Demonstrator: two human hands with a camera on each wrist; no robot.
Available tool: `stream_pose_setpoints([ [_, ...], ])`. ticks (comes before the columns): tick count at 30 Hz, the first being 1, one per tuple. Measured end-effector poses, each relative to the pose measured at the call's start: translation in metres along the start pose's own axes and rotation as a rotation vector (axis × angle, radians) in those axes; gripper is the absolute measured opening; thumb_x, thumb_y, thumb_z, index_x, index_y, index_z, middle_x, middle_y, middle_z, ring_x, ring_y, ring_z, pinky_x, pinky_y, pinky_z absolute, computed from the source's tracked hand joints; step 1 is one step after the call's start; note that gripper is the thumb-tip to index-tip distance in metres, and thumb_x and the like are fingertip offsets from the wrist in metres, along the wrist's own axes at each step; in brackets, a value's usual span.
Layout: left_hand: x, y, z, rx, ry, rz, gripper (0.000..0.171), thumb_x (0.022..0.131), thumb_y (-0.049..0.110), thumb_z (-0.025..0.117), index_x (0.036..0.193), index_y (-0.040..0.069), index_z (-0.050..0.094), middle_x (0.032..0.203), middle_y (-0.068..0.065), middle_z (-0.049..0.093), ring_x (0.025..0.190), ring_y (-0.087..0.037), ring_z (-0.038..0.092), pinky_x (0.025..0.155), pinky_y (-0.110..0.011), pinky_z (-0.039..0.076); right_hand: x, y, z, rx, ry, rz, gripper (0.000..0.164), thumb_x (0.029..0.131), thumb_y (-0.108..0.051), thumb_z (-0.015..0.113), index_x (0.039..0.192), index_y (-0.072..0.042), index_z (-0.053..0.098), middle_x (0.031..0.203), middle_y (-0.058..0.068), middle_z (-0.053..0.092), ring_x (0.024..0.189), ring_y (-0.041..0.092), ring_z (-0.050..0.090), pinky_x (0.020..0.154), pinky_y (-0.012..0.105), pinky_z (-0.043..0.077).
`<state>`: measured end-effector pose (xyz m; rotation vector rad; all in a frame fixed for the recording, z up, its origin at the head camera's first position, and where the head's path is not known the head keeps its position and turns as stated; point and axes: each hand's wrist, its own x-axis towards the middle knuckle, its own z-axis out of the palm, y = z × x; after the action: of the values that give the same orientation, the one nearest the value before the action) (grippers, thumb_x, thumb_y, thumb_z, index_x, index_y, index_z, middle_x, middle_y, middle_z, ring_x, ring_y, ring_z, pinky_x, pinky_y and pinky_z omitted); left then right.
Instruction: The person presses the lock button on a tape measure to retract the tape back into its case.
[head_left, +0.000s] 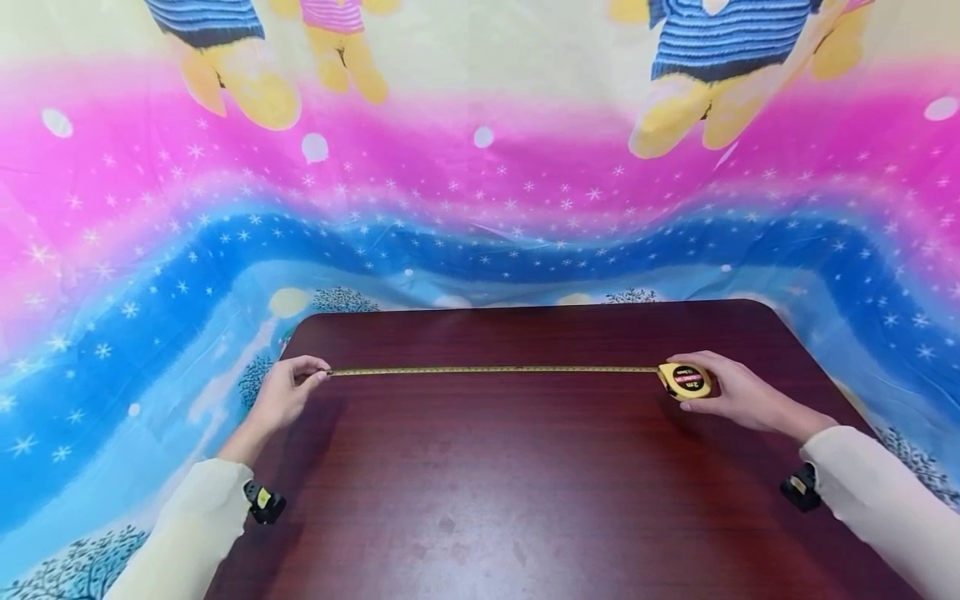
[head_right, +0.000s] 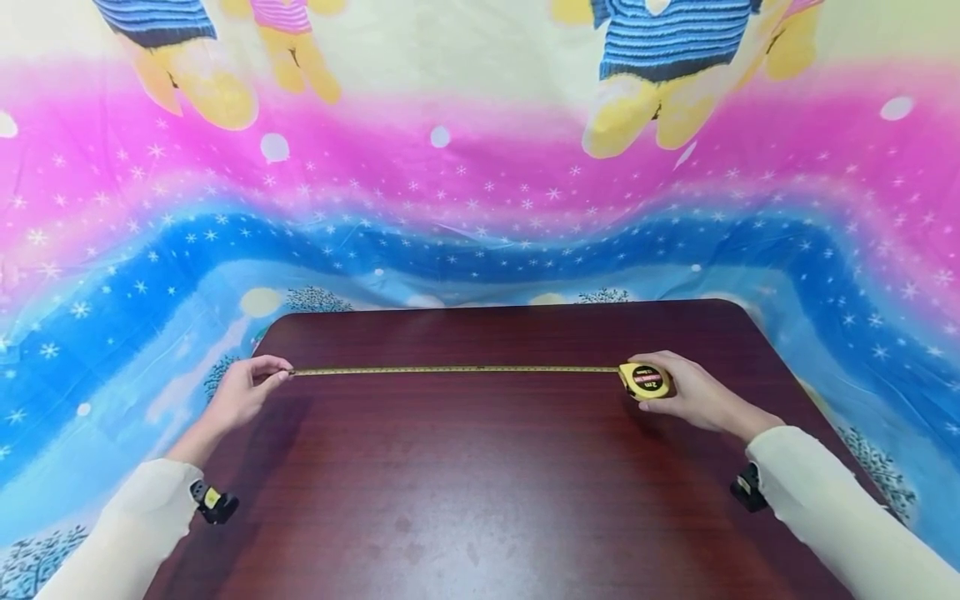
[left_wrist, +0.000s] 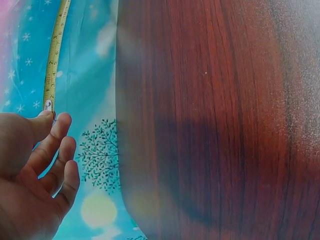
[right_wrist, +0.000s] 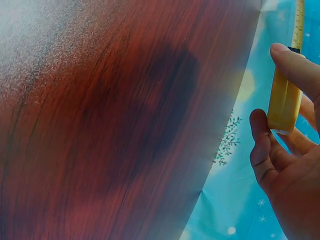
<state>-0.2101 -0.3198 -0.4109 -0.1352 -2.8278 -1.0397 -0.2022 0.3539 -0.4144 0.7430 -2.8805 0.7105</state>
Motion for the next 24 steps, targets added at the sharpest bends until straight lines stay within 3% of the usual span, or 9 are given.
stream_pose_setpoints([
  [24,0.0028,-0.0002,0.0066,0.009,0.006,0.022,0.016,0.102,0.01,0.06,0.109,0.001,0.07,0.104,-0.022,0.075,0.082,-0.007,0.064,0.071,-0.021,0.049,0.0038,0.0003,0.0073,-0.016,0.017,-0.034,0.067,0.079,-0.022,0.088,0.138,-0.009,0.058,0.123,0.009,0.065,0.1,-0.002,0.051,0.079,0.02,0.049],
])
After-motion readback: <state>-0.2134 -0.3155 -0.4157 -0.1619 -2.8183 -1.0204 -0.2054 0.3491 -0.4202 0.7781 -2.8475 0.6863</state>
